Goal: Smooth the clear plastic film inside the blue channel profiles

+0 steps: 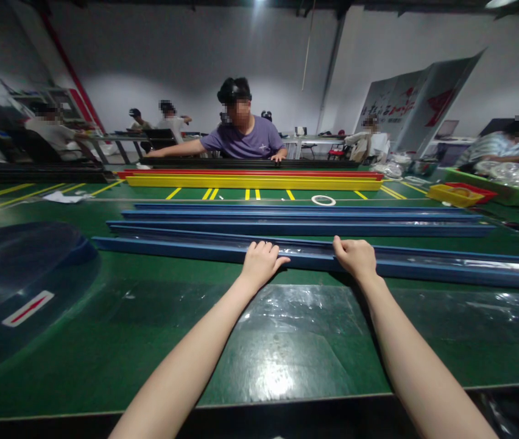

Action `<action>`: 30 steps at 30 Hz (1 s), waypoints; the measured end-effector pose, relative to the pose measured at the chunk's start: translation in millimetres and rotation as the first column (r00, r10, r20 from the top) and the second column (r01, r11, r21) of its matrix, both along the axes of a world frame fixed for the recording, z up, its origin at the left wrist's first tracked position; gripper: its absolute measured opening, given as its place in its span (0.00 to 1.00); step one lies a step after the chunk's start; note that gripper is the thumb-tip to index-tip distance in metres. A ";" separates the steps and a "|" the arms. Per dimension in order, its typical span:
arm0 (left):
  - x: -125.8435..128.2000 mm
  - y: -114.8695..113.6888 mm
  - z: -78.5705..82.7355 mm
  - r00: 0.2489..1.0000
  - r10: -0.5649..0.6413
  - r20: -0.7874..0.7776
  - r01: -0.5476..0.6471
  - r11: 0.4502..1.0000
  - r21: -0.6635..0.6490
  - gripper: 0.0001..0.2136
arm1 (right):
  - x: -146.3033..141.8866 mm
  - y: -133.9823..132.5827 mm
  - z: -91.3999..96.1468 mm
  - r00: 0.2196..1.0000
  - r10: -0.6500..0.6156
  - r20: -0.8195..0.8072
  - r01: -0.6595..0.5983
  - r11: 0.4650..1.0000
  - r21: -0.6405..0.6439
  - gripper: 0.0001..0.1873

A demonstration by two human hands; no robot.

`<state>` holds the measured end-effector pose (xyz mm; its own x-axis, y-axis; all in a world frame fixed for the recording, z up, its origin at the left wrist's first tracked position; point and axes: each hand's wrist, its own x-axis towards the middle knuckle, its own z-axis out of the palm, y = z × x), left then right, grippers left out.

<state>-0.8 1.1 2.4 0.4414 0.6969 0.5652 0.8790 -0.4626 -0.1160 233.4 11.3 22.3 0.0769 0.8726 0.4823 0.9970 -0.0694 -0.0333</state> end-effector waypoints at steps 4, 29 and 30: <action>0.1 0.1 0.1 1.000 0.002 0.000 -0.002 1.000 -0.004 0.21 | 0.0 0.4 0.6 1.000 -0.001 -0.001 0.001 1.000 -0.018 0.28; 5.4 -4.7 9.8 0.993 0.081 0.089 -0.063 0.981 -0.181 0.19 | 0.5 1.0 2.1 1.000 0.006 0.016 -0.005 0.998 -0.055 0.28; 5.4 -4.7 9.6 0.993 0.080 0.089 -0.063 0.982 -0.178 0.20 | 0.4 1.0 2.1 1.000 0.006 0.015 -0.005 0.998 -0.057 0.28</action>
